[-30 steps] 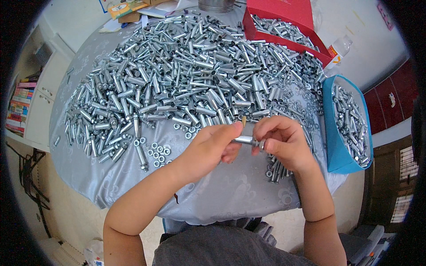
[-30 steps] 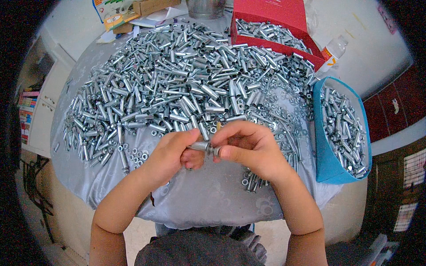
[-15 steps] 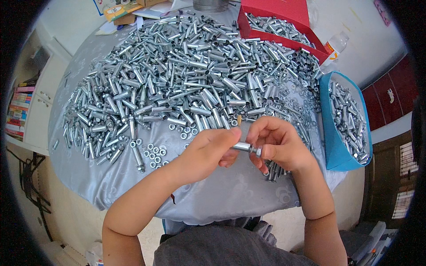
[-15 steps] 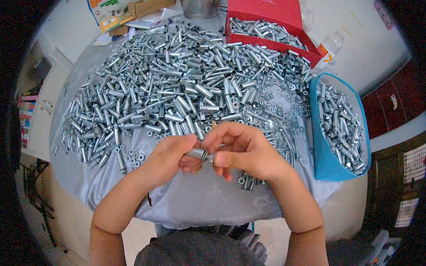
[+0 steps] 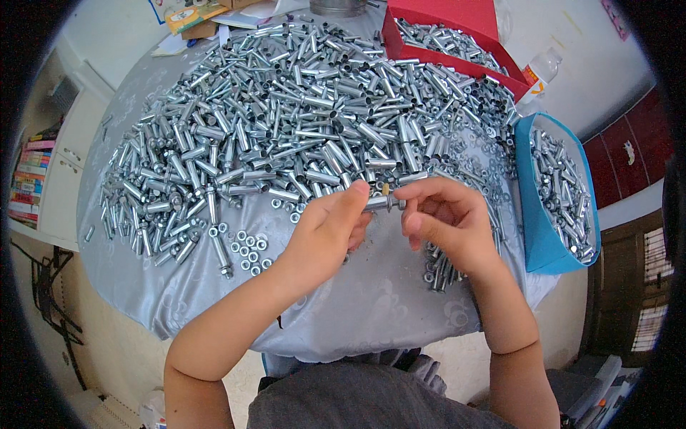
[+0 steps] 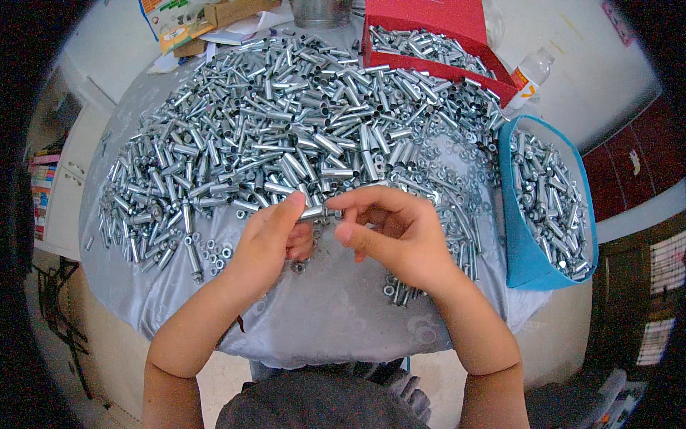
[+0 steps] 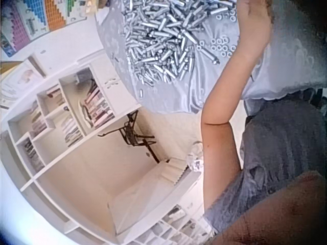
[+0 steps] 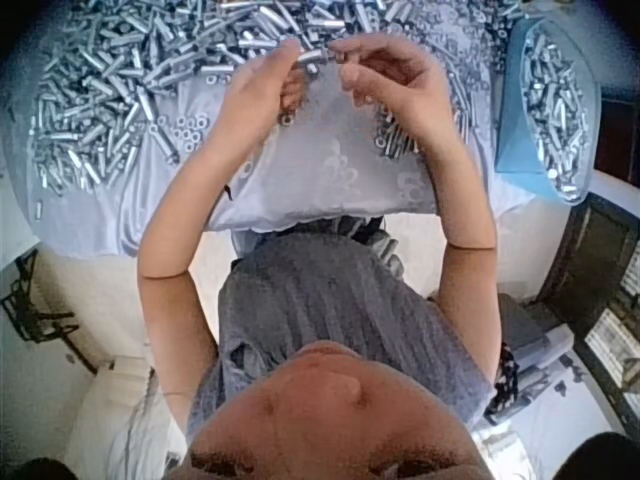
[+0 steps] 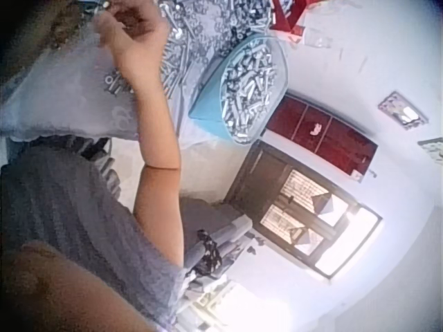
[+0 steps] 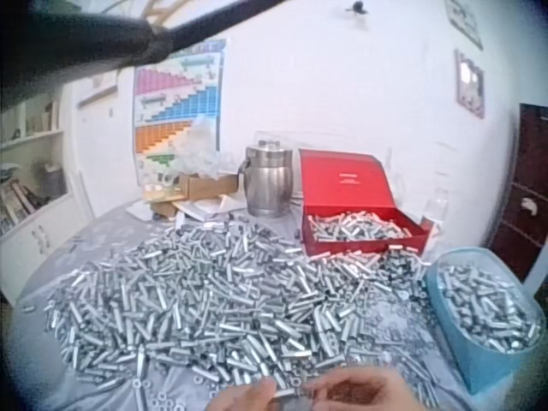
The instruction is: The person sits at a table covered with a large pile of metal bolts, nuts, and washers. They repeatedly pick up a bolt, thread a washer and nut onto it, and place the assembled fastener into a blue plastic bin. The person continues this repetitive assembly process throughout the video.
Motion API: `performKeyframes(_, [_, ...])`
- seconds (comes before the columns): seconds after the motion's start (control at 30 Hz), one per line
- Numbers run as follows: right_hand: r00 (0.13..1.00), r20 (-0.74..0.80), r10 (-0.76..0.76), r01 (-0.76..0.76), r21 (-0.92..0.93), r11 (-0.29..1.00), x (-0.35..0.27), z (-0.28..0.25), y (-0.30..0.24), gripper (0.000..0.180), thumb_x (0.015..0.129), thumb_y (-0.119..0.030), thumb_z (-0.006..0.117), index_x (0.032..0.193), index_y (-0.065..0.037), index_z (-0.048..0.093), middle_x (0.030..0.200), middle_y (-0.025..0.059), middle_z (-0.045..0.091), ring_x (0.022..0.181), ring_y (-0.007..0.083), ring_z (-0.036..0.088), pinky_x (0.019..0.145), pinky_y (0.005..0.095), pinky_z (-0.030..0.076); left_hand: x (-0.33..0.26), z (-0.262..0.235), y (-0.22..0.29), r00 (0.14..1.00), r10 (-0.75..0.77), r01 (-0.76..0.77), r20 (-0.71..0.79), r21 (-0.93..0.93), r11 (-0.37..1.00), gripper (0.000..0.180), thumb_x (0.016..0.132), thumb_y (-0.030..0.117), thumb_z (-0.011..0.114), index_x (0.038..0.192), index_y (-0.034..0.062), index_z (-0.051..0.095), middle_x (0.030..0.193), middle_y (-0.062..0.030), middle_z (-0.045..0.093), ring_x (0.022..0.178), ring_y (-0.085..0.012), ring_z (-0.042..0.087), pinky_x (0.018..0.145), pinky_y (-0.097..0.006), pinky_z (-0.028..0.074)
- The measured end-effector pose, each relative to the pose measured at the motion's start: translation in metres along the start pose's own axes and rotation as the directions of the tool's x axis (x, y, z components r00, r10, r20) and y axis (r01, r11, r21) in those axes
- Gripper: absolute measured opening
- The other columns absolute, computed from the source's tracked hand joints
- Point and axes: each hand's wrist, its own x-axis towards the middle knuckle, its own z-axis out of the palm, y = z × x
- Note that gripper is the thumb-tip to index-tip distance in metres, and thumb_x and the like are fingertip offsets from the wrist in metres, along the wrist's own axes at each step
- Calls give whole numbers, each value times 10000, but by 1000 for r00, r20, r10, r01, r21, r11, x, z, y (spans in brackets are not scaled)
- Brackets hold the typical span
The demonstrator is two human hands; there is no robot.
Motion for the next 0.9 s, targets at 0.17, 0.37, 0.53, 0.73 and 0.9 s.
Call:
performKeyframes(0.17, [998,-65,-5,1,-63,998,-2,6,-1,234,749,-38,657,977,-27,607,798,21,556,693,91,534,554,205,449,2,-1,-1,1000,-8,9,20,-15,1000,401,902,396,430,635,98,435,579,56,356,508,-40,302,467,-209,255])
performKeyframes(0.37, [847,90,-523,454,-634,626,5,1,6,229,750,-61,653,973,-36,608,820,67,577,721,129,561,631,245,474,1,0,-4,1000,-3,3,16,7,1000,396,899,392,440,642,91,445,596,56,373,521,-36,310,470,-205,256])
performKeyframes(0.53, [948,-94,-304,245,-398,884,-1,4,13,185,765,-58,642,938,-14,596,866,94,587,730,136,566,630,267,476,0,1,-1,997,16,-18,78,30,999,400,899,400,436,659,81,463,605,59,380,530,-34,313,475,-201,258])
performKeyframes(0.73, [970,-78,-232,203,-273,941,-4,4,7,111,777,-33,622,875,-11,575,800,58,587,676,118,563,579,237,458,-4,4,-1,998,42,-50,44,203,978,413,902,421,417,687,73,475,607,63,370,539,-30,314,475,-196,256])
performKeyframes(0.9, [962,-6,-273,248,-396,884,-3,1,8,215,750,-58,661,935,-23,559,814,45,588,639,97,554,561,223,449,-3,3,1,998,28,-35,57,128,991,434,903,437,404,688,68,482,615,57,387,544,-36,324,482,-202,267])
